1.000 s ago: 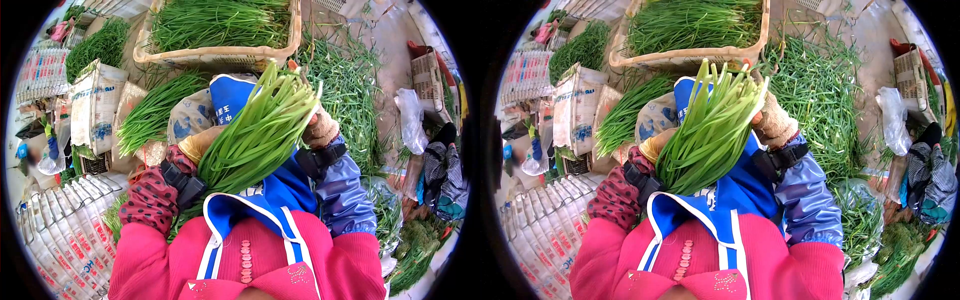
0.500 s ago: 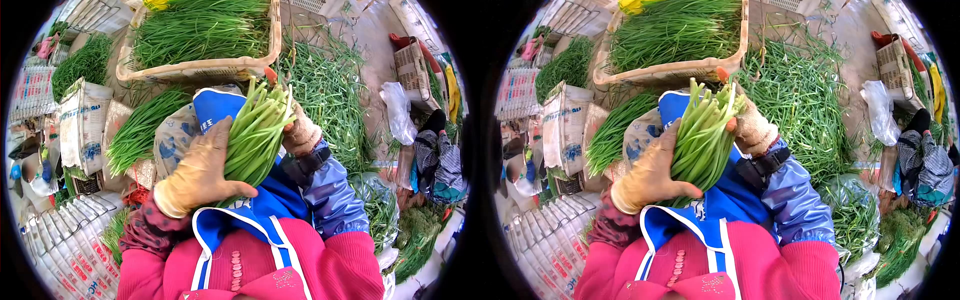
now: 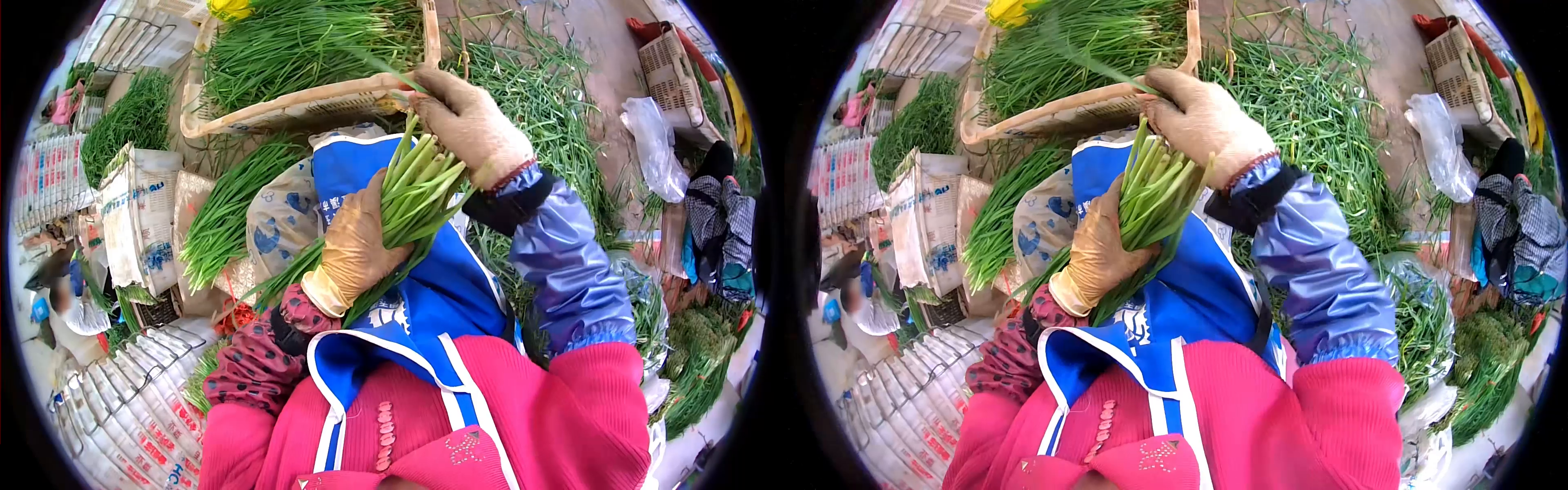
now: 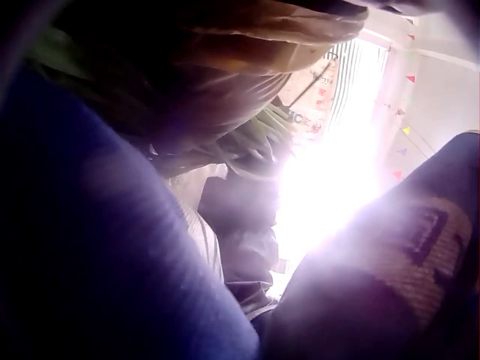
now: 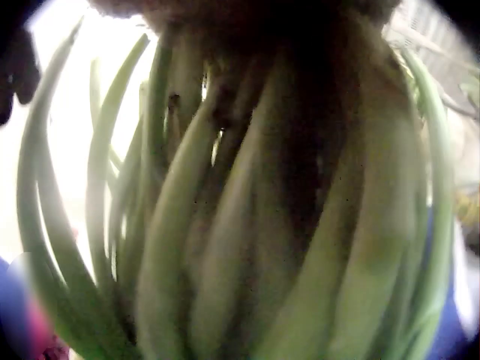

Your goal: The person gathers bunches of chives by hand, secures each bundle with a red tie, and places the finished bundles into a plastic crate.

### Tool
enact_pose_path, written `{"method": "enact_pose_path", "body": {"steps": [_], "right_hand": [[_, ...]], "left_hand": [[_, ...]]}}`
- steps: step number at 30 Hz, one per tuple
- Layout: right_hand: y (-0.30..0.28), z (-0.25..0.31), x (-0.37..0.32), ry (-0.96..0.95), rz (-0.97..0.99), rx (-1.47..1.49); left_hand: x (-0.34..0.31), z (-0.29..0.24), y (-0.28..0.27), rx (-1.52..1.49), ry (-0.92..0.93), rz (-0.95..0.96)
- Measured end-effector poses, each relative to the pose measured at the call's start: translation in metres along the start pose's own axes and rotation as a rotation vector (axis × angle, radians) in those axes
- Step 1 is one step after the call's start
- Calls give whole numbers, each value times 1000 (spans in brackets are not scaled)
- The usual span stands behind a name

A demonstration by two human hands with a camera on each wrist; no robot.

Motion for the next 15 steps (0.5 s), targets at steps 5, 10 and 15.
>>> {"method": "enact_pose_path", "body": {"steps": [5, 10, 15], "right_hand": [[-48, -18, 37, -282, -146, -314], [-146, -66, 53, 373, -223, -1131], [-78, -40, 1, 117, 315, -271]], "left_hand": [[-2, 8, 3, -26, -29, 7], [-6, 15, 4, -76, -4, -36], [0, -7, -3, -98, 44, -10]]}}
Point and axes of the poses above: each hand's wrist, its own x-axis towards the middle knuckle, its own y-axis out of the palm, z = x × y, the point moved 4 cm from there along x, towards the middle knuckle, and after that the axes turned 11 degrees about -z, right-handed, at the moved point
